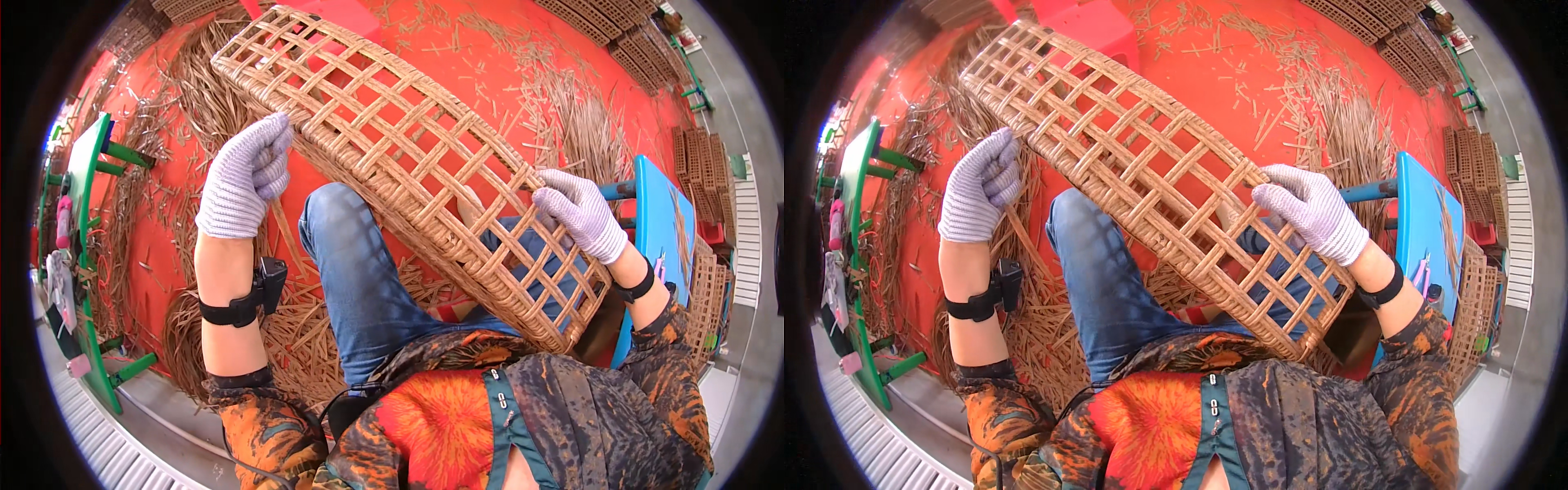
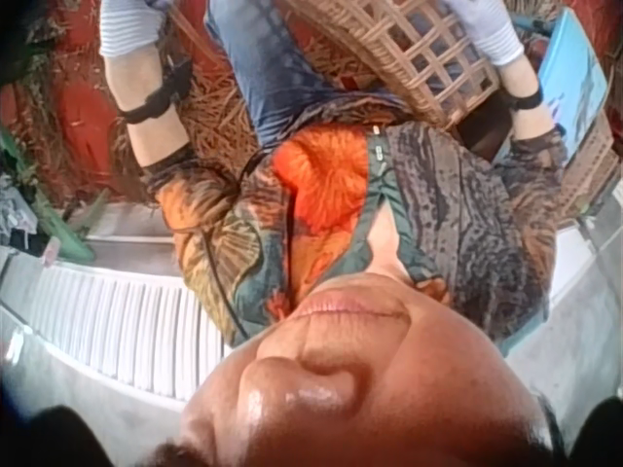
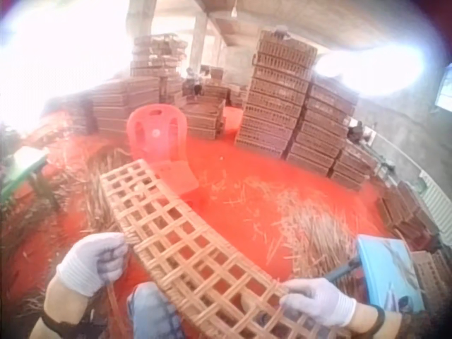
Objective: Assembling and stapling components of a woven bamboo or wicker structure.
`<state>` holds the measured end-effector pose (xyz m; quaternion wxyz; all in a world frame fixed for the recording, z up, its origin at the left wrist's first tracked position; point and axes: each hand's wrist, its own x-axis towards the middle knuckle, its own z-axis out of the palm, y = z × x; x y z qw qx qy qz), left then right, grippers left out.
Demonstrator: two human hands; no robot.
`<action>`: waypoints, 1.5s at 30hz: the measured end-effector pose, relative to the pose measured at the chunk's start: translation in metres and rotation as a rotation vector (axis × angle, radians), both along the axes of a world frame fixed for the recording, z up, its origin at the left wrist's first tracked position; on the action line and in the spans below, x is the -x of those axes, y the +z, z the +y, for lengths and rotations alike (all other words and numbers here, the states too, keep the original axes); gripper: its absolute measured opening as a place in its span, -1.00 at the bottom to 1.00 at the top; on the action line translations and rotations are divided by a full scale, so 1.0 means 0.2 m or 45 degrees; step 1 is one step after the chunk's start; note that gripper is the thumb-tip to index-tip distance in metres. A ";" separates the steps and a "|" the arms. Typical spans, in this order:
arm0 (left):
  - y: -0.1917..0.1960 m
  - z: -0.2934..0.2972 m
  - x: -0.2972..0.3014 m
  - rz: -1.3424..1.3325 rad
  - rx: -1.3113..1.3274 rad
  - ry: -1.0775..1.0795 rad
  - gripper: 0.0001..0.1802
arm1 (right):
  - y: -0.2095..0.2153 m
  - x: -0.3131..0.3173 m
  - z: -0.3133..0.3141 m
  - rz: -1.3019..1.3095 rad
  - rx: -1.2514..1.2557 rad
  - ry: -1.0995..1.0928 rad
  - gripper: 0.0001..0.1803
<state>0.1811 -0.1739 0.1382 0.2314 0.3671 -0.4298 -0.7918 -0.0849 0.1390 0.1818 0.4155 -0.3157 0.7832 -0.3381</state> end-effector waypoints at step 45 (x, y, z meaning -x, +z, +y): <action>0.02 -0.09 0.05 -0.129 0.124 -0.119 -0.76 | -0.06 0.11 0.02 0.128 0.138 0.096 -0.59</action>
